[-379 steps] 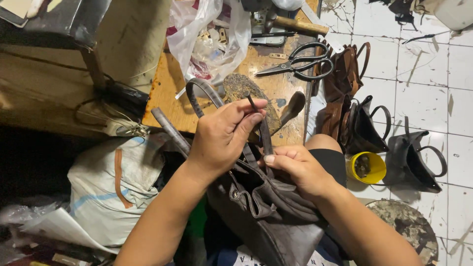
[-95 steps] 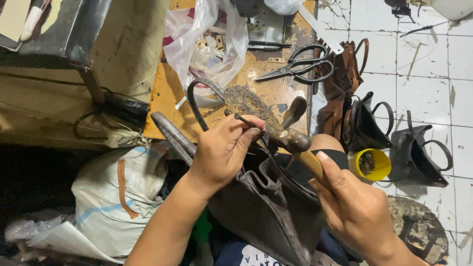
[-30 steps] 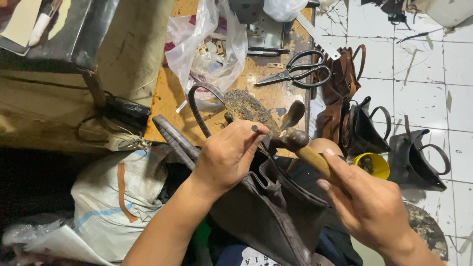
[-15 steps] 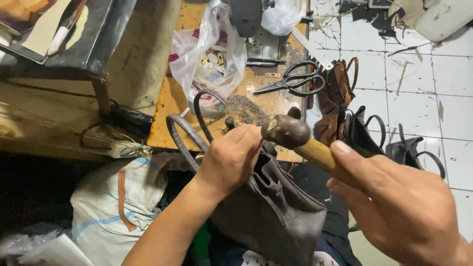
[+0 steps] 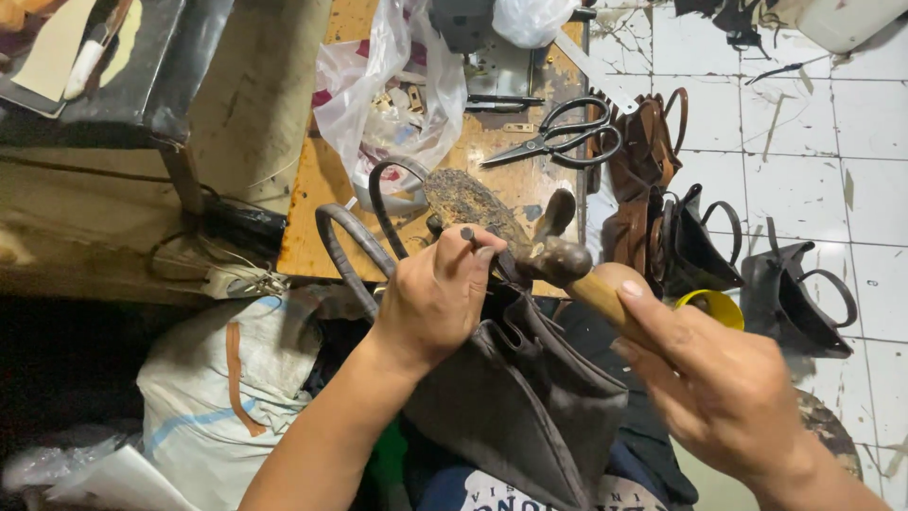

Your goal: Assembling or repairing a leather bag using a hammer, punch, and metal hardware

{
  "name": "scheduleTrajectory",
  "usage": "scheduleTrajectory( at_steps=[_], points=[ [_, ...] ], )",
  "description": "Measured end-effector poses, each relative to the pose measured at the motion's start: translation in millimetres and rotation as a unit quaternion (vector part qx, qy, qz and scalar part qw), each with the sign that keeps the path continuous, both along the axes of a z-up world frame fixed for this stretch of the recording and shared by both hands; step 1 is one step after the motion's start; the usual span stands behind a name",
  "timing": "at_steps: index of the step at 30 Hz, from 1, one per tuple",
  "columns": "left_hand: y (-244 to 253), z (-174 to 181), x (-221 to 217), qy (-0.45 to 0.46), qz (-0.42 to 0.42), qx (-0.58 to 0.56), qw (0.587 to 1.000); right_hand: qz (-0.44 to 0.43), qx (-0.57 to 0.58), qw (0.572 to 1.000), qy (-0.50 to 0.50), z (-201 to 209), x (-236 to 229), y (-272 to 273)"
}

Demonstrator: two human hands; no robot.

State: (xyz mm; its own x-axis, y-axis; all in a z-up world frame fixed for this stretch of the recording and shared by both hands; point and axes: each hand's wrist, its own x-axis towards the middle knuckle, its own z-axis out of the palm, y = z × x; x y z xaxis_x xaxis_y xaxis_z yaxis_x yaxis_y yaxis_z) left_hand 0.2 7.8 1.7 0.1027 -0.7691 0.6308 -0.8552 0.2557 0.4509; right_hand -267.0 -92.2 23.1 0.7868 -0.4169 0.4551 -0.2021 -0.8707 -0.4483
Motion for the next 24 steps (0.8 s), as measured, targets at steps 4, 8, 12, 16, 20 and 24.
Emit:
scheduleTrajectory(
  at_steps=[4, 8, 12, 16, 20, 24],
  points=[
    [5, -8, 0, -0.013, 0.016, 0.007, 1.0, -0.021, 0.08, 0.996, -0.015, -38, -5, 8],
    [4, -9, 1, 0.029, -0.005, -0.015, 0.999, -0.024, 0.062, 0.997, -0.038, -51, -5, 11],
    [4, 2, 0, 0.127, -0.056, -0.046, 0.989, -0.026, 0.08, 0.996, -0.039, -51, -3, 13],
    [7, 7, -1, 0.113, -0.056, -0.043, 0.991, -0.021, 0.079, 0.996, -0.041, -49, -2, 16],
    [12, 5, -5, 0.083, -0.057, -0.037, 0.994, -0.036, 0.085, 0.995, -0.042, -53, -3, 18],
    [12, 4, -7, 0.128, -0.047, -0.011, 0.991, -0.038, 0.074, 0.996, -0.043, -55, -3, 18]
  ],
)
